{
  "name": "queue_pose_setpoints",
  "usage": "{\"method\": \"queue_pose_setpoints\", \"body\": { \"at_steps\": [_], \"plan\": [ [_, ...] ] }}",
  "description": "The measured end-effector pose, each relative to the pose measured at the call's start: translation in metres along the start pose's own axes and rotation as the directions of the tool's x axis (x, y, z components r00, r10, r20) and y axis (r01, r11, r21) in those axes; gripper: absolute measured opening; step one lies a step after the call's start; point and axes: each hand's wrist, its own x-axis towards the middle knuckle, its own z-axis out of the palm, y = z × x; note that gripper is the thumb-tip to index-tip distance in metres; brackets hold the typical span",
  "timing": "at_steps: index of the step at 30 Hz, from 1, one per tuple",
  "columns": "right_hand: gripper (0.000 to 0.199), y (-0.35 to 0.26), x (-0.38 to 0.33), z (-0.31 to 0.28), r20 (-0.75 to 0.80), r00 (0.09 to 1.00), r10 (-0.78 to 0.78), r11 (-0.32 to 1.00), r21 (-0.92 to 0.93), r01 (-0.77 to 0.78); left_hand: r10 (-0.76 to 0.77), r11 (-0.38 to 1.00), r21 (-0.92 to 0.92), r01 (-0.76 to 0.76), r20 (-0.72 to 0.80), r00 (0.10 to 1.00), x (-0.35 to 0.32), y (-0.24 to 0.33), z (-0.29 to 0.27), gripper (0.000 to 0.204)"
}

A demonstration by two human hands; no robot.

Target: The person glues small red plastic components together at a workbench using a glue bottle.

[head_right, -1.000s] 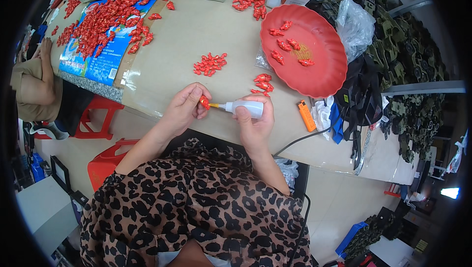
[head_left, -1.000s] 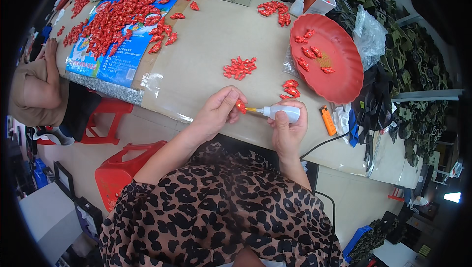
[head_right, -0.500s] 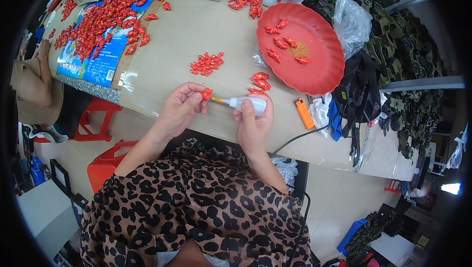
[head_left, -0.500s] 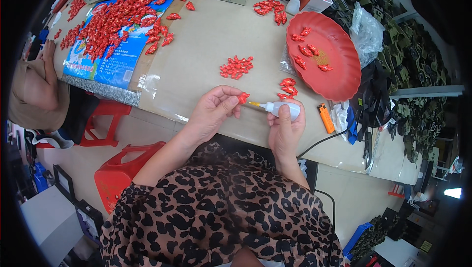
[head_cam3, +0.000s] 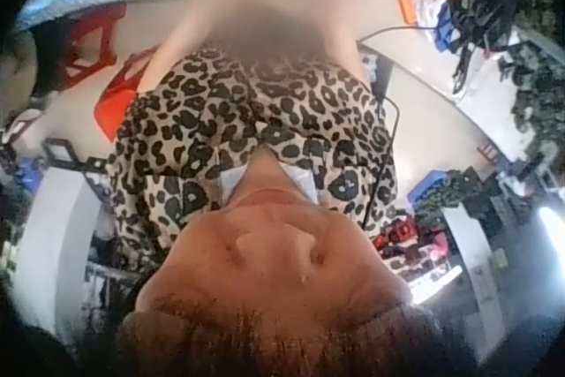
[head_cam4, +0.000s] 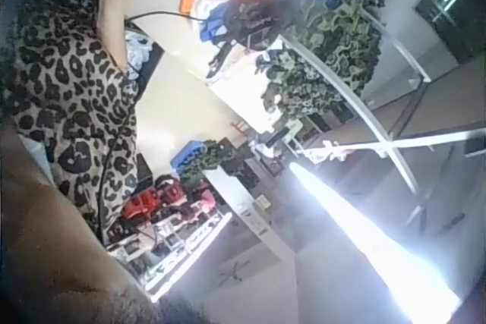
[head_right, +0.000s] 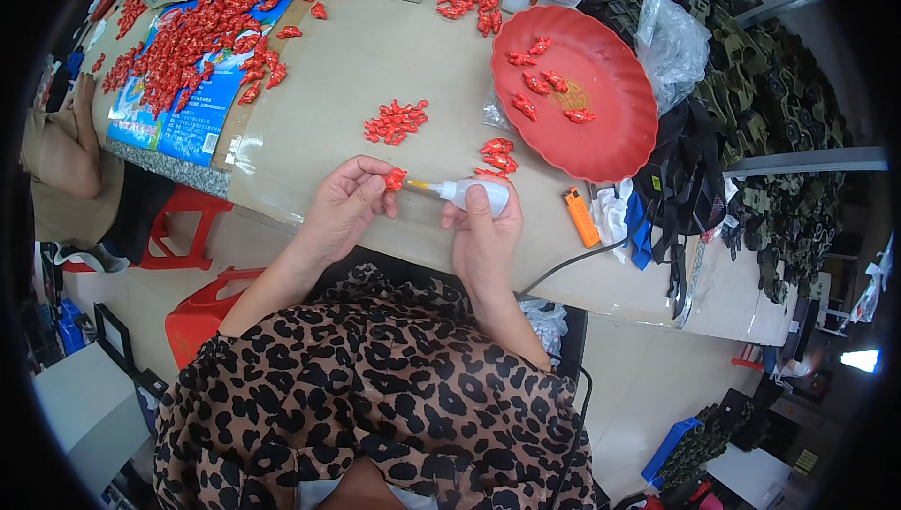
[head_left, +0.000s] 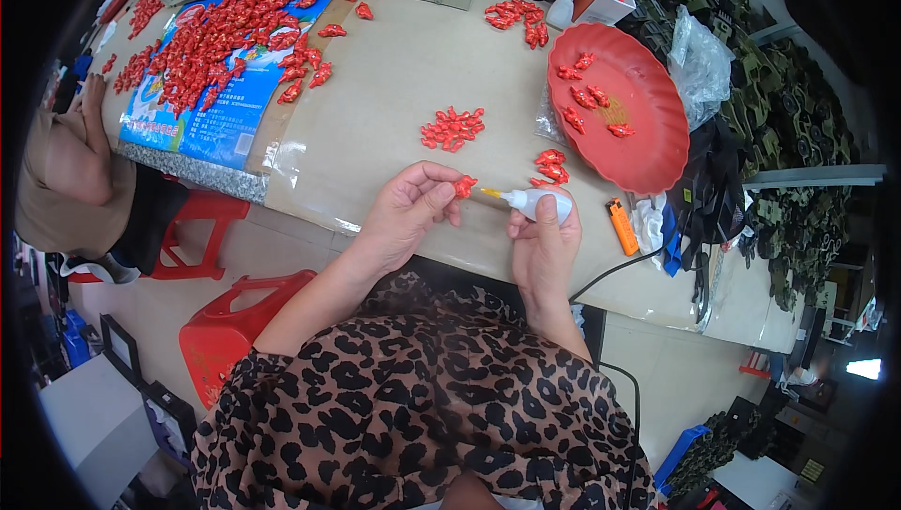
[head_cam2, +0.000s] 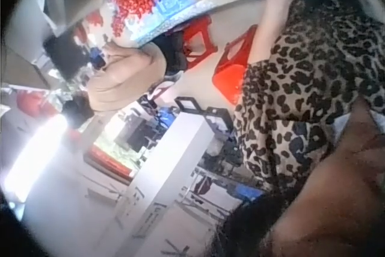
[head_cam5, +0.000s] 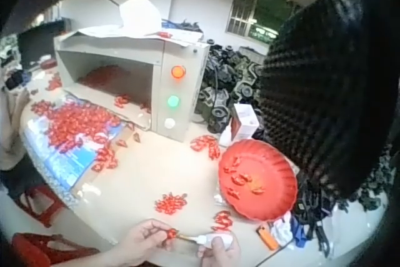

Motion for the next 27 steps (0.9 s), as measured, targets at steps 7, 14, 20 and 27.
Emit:
{"method": "queue_pose_setpoints", "body": {
  "at_steps": [7,14,20,27],
  "plan": [
    [0.022,-0.014,0.002,-0.001,-0.015,0.970,0.244,0.932,0.279,-0.230,0.032,0.997,-0.063,-0.033,-0.011,0.999,0.000,-0.001,0.001,0.014],
    [0.035,-0.008,0.005,-0.012,0.216,0.960,0.179,0.963,0.163,-0.217,0.050,0.995,-0.087,-0.053,-0.041,0.998,-0.002,-0.003,-0.003,0.012],
    [0.034,-0.014,0.010,0.000,0.267,0.953,0.141,0.988,0.024,-0.153,0.048,0.993,-0.102,-0.053,-0.054,0.997,-0.006,0.000,-0.004,0.011],
    [0.022,-0.011,0.030,0.020,0.211,0.956,0.202,0.928,-0.354,-0.118,-0.036,0.958,-0.288,0.011,-0.082,0.996,-0.019,0.021,-0.020,0.012]
  ]
}}
